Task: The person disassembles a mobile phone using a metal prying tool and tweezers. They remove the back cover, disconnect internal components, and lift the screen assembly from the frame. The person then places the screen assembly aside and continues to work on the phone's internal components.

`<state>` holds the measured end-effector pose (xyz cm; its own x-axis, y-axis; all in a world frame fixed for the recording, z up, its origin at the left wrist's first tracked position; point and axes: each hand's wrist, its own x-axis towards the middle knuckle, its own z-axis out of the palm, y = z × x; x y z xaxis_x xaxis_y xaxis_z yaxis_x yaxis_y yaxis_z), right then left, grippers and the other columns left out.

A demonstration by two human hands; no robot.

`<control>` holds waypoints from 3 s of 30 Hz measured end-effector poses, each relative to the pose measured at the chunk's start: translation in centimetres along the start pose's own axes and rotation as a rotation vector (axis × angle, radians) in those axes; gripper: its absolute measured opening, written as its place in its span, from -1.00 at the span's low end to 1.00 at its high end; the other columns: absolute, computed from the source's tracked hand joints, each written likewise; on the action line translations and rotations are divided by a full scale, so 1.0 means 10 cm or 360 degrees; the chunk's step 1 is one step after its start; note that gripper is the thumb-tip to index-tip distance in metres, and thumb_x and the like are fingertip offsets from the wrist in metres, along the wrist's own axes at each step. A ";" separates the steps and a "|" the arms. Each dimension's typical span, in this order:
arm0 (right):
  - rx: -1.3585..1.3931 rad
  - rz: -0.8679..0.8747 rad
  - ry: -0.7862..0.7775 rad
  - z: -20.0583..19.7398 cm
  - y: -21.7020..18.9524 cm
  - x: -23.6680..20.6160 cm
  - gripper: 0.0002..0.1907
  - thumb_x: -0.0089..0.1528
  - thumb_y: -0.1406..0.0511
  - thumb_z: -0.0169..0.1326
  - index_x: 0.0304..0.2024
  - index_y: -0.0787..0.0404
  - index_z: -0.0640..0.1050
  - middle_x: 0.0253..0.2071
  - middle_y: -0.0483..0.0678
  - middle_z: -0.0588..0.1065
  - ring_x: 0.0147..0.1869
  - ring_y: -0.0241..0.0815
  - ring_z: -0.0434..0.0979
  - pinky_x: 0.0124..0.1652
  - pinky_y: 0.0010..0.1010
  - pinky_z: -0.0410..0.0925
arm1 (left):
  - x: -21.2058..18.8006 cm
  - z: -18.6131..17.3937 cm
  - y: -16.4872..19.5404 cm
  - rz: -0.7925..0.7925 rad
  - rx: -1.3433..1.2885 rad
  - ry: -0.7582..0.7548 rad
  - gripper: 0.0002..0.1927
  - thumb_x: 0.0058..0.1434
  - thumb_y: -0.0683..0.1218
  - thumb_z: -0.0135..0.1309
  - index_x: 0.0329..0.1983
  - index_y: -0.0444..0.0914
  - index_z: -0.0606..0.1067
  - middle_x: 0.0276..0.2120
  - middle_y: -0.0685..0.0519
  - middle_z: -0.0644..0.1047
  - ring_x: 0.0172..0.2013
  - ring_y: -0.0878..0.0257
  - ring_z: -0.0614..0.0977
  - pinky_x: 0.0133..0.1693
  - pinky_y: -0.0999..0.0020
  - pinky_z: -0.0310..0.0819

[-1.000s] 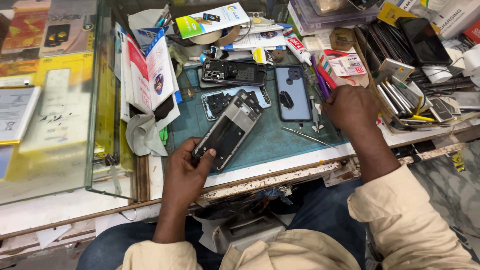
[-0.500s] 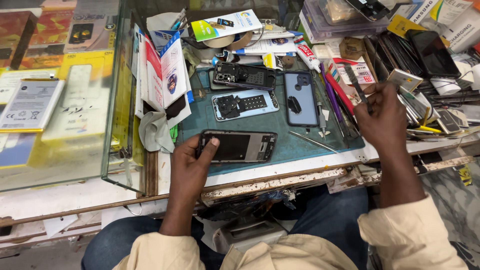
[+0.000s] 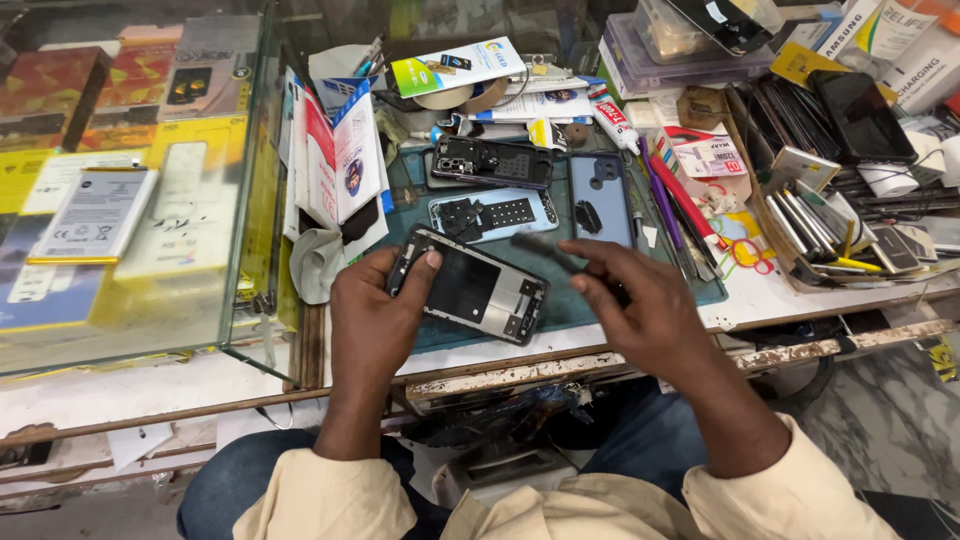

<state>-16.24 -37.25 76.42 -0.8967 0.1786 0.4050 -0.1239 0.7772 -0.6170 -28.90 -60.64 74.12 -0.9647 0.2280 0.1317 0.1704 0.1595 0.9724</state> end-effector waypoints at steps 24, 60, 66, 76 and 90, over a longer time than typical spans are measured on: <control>-0.0176 -0.0104 -0.0188 0.52 0.02 0.14 -0.61 0.26 0.41 0.13 0.14 0.05 0.60 -0.41 0.04 0.53 -0.47 0.01 0.54 -0.44 -0.20 0.37 | 0.03 0.29 -0.37 -0.0113 0.0181 -0.0080 -0.73 0.22 0.02 0.21 -0.34 -0.30 0.65 -0.67 -0.03 0.60 -0.66 0.29 0.58 -0.52 0.29 0.41; -0.0382 -0.0226 -0.0159 0.43 -0.06 0.02 -0.69 0.28 0.35 0.11 0.08 0.10 0.62 -0.19 0.03 0.63 -0.26 0.05 0.63 -0.31 -0.19 0.46 | 0.02 0.29 -0.51 -0.0032 0.0157 -0.0036 -0.76 0.20 0.00 0.24 -0.38 -0.28 0.63 -0.68 0.05 0.58 -0.67 0.34 0.57 -0.51 0.32 0.42; -0.0362 -0.0046 -0.0130 0.43 -0.07 -0.06 -0.71 0.28 0.34 0.13 0.06 0.11 0.62 -0.23 0.02 0.62 -0.29 0.02 0.64 -0.30 -0.21 0.48 | 0.04 0.29 -0.51 -0.0103 0.0209 -0.0078 -0.76 0.20 0.00 0.24 -0.39 -0.29 0.63 -0.68 0.02 0.59 -0.66 0.29 0.58 -0.52 0.29 0.41; -0.0409 -0.0085 -0.0174 0.57 -0.09 0.10 -0.65 0.25 0.34 0.13 0.10 0.02 0.63 -0.27 -0.02 0.61 -0.30 0.04 0.62 -0.35 -0.18 0.45 | 0.01 0.30 -0.48 -0.0071 0.0234 -0.0032 -0.75 0.19 0.00 0.25 -0.40 -0.30 0.63 -0.65 0.00 0.60 -0.65 0.30 0.57 -0.51 0.30 0.41; -0.0298 -0.0076 -0.0129 0.65 -0.10 0.09 -0.65 0.26 0.35 0.14 0.11 0.03 0.61 -0.27 -0.01 0.61 -0.32 0.02 0.63 -0.34 -0.22 0.45 | 0.02 0.32 -0.47 -0.0105 0.0271 -0.0066 -0.74 0.19 -0.01 0.26 -0.41 -0.32 0.62 -0.67 0.01 0.58 -0.67 0.32 0.53 -0.53 0.29 0.37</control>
<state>-19.68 -41.78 72.98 -0.9240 0.0955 0.3703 -0.0928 0.8834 -0.4593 -29.22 -58.25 68.95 -0.9664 0.2505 0.0572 0.1419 0.3348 0.9316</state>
